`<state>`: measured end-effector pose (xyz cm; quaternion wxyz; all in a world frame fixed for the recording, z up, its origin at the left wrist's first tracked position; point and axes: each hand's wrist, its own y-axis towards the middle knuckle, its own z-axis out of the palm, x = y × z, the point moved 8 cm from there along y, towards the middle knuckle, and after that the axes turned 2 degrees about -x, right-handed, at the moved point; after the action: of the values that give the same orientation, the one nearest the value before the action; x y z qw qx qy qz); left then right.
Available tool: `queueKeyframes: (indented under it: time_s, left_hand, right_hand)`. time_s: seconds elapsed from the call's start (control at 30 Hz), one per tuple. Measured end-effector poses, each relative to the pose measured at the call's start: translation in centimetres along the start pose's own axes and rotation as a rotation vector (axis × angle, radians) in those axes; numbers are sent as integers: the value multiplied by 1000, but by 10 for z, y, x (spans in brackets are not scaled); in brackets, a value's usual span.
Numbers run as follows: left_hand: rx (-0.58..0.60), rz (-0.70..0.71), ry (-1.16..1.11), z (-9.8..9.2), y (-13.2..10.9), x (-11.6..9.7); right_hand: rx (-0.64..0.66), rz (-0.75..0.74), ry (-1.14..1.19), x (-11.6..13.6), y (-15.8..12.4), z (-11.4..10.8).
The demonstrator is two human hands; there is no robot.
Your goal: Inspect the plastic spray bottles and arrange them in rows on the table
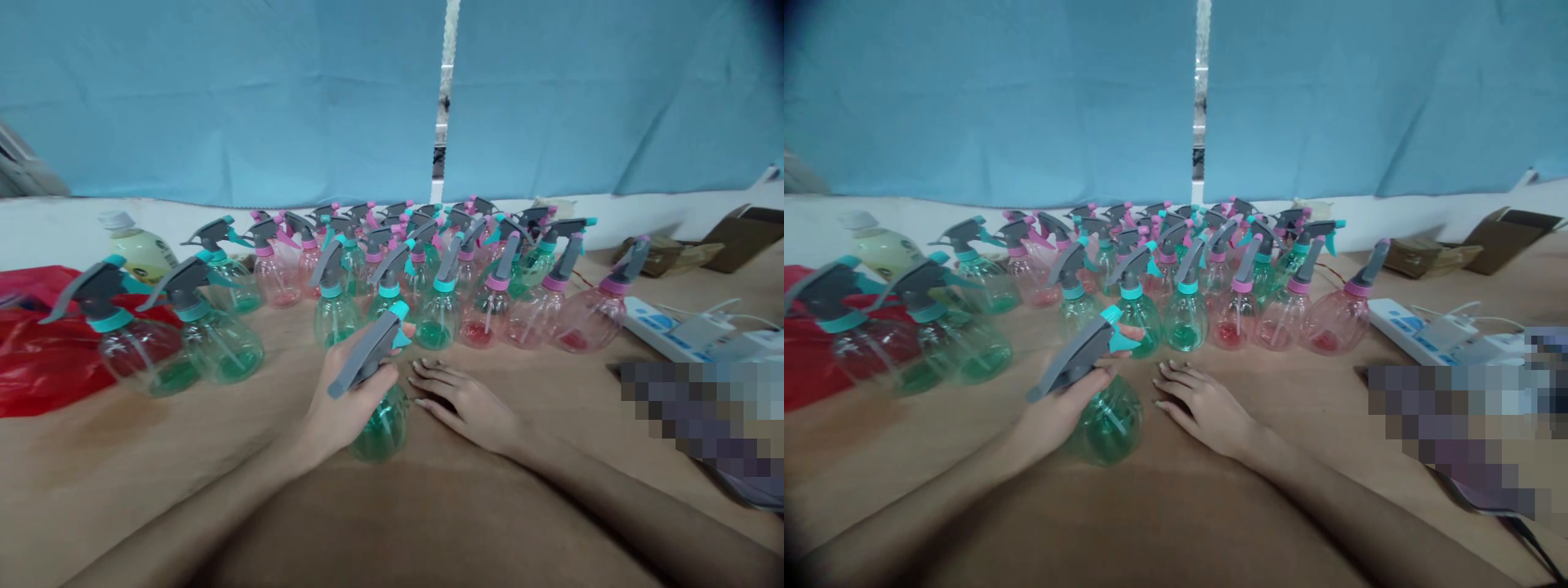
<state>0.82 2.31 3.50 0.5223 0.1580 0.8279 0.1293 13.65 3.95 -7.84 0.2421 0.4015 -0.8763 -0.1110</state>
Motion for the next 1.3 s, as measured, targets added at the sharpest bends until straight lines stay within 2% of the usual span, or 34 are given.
queueKeyframes:
  time_s: [0.17, 0.4, 0.7, 0.93, 1.3]
  left_hand:
    - [-64, -5, 31, -3, -2, 9]
    - [-54, -6, 17, -2, -2, 7]
    - [-2, -47, -65, 3, -3, 18]
    - [2, -53, 14, 2, 0, 10]
    - [-12, -66, 36, 0, -1, 16]
  right_hand:
    - [8, 0, -1, 0, -1, 0]
    - [14, 4, 7, -1, 0, 1]
    - [-14, 5, 46, 0, -1, -2]
    - [6, -2, 47, 1, 0, -3]
    - [-9, 5, 36, -1, -1, -3]
